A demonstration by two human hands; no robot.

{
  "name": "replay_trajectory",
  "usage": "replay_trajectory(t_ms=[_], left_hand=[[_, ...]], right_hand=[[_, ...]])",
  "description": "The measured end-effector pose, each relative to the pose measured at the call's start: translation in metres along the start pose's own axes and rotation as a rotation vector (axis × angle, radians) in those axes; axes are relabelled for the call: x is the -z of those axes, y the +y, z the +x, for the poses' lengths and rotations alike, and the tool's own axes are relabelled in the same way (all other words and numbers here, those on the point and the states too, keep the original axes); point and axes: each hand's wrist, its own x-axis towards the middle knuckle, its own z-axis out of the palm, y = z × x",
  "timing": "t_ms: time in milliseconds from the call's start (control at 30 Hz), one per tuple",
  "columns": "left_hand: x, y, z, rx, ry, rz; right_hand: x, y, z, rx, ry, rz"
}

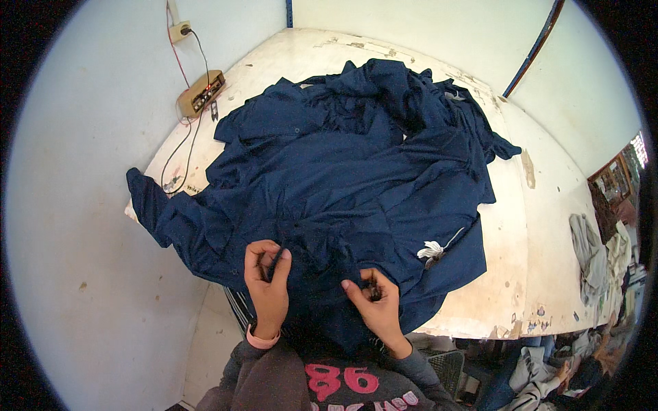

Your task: The person uses a small blade to cut a dark blue garment laid on a table, repeatedly lifting and repositioning sections to access seams and edges. The person then cuts a black garment in a similar manner, handling each piece one at a time.

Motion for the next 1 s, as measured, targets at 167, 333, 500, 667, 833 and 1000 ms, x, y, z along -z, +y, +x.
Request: replay_trajectory(t_ms=[167,333,500,667,833,1000], left_hand=[[0.005,0.011,-0.021,-0.045,-0.162,0.329],[-0.002,0.010,-0.034,-0.265,-0.405,0.294],[0.015,0.005,-0.046,-0.078,-0.216,0.075],[0.022,0.015,-0.042,-0.067,-0.272,0.073],[0.018,0.024,-0.049,-0.182,-0.613,0.223],[0.034,0.019,-0.050,0.190,-0.833,-0.028]], right_hand=[[-0.012,-0.038,0.001,0.095,0.255,0.311],[-0.003,-0.031,0.003,0.295,0.278,0.176],[0.010,-0.043,-0.001,0.824,0.286,-0.588],[0.020,-0.051,-0.019,1.160,-0.075,-1.074],[0.018,-0.047,-0.043,1.347,-0.066,-1.059],[0.023,-0.046,-0.054,1.341,-0.094,-1.042]])
